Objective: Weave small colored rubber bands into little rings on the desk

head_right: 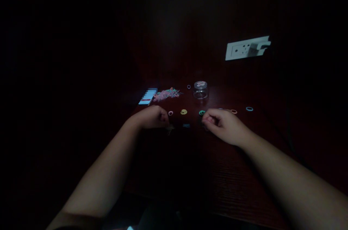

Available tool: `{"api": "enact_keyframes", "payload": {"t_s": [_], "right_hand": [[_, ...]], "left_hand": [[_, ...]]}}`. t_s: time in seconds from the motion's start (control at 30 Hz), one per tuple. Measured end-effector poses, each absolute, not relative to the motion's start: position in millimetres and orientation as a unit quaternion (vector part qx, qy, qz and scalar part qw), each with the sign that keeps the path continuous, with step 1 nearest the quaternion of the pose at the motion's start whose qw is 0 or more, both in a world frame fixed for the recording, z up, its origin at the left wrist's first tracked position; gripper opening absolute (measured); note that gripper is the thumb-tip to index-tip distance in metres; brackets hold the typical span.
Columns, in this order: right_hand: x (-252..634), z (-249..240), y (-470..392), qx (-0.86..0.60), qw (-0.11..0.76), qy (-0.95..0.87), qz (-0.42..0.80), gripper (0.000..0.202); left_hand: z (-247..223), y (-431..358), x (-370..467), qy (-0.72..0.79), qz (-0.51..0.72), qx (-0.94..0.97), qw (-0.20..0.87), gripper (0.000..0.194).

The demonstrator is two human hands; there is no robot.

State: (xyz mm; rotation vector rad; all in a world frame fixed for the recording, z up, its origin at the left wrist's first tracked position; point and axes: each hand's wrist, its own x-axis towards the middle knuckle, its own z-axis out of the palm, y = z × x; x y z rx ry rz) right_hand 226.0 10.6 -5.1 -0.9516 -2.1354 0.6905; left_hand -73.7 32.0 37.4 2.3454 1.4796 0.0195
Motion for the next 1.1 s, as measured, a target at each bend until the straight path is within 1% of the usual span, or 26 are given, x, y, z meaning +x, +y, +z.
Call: {"api": "enact_keyframes", "payload": {"t_s": [0.07, 0.17, 0.23, 0.4, 0.53, 0.67, 0.77, 0.9, 1.03, 1.1], "right_hand": [[225, -5, 10, -0.369, 0.341, -0.824, 0.262, 0.022], [224, -4, 9, -0.373, 0.340, -0.823, 0.261, 0.021], [224, -4, 9, -0.374, 0.342, -0.821, 0.263, 0.021], [224, -3, 7, -0.378, 0.339, -0.823, 0.256, 0.021], [224, -3, 8, -0.373, 0.337, -0.826, 0.254, 0.021], [224, -3, 8, -0.373, 0.336, -0.825, 0.260, 0.021], [224, -3, 8, -0.373, 0.339, -0.823, 0.262, 0.021], [223, -2, 7, -0.378, 0.341, -0.820, 0.262, 0.020], [223, -1, 6, -0.379, 0.341, -0.819, 0.265, 0.019], [222, -1, 6, -0.378, 0.342, -0.818, 0.267, 0.019]], "left_hand": [[37, 28, -73, 0.534, 0.034, 0.824, 0.186, 0.034], [35, 24, -71, 0.547, 0.012, 0.811, 0.206, 0.058], [34, 23, -69, 0.555, -0.021, 0.803, 0.216, 0.063], [36, 22, -65, 0.559, -0.064, 0.795, 0.226, 0.044], [39, 19, -64, 0.563, -0.063, 0.791, 0.230, 0.039], [41, 16, -64, 0.567, -0.062, 0.785, 0.242, 0.039], [44, 14, -65, 0.563, -0.057, 0.787, 0.246, 0.042], [49, 12, -65, 0.567, -0.056, 0.795, 0.208, 0.048], [48, 13, -62, 0.532, -0.090, 0.812, 0.222, 0.029], [46, 13, -60, 0.517, -0.099, 0.818, 0.234, 0.023]]}}
